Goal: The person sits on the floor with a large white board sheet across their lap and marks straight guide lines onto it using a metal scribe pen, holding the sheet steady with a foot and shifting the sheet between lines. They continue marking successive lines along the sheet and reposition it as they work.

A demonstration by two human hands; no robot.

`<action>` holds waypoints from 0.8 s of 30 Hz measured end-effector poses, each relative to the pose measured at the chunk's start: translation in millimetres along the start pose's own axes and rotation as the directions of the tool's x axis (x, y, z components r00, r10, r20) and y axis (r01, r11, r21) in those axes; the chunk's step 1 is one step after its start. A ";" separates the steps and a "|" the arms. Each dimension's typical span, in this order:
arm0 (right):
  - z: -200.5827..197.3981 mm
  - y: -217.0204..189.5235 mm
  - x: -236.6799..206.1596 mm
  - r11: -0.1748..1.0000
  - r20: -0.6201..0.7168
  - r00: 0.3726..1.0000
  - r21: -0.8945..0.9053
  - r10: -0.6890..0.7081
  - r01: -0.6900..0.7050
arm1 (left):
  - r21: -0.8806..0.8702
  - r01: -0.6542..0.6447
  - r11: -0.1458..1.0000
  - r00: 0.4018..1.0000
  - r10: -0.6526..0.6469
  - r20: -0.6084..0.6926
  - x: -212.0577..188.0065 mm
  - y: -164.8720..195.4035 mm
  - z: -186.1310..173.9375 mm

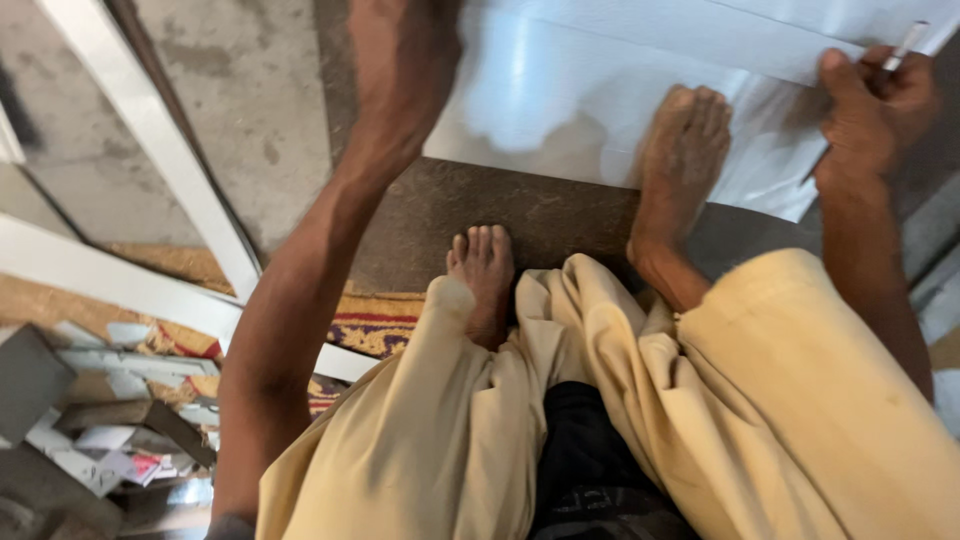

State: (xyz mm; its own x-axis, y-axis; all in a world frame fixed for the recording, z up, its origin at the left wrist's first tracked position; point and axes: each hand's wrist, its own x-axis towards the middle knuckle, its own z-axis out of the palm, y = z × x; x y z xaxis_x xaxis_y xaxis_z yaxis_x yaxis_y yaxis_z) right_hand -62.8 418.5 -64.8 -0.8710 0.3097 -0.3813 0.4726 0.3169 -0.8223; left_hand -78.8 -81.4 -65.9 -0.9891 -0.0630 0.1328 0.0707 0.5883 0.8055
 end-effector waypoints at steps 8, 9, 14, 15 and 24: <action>-15.5 -1.7 1.5 0.988 -0.011 0.999 0.148 -0.048 0.049 | -0.183 0.180 0.967 0.969 -0.141 0.205 -10.4 13.1 -9.5; -16.7 -1.9 1.5 0.987 -0.003 0.999 0.151 -0.048 0.048 | -0.136 0.140 0.981 0.975 -0.113 0.192 -9.1 13.4 -7.3; -11.9 0.6 5.8 0.971 0.060 0.993 0.224 -0.097 0.082 | 0.026 0.028 0.999 0.985 -0.032 0.172 -3.5 8.9 -7.2; -11.7 3.6 7.7 0.976 0.025 0.996 0.203 -0.088 0.081 | 0.000 0.169 0.986 0.962 -0.165 0.216 -1.3 6.5 -8.7; -3.7 1.3 -2.7 0.998 0.005 0.999 0.055 0.032 -0.032 | -0.182 0.344 0.921 0.939 -0.340 0.052 8.4 -6.7 4.3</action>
State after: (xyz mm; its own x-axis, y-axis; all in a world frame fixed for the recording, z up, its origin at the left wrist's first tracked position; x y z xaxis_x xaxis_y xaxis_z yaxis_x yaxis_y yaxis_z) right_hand -59.3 421.3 -63.3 -0.8560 0.3154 -0.4097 0.4926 0.2566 -0.8316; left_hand -88.1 -82.4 -72.7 -0.9596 -0.2168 -0.1793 -0.2512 0.3734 0.8930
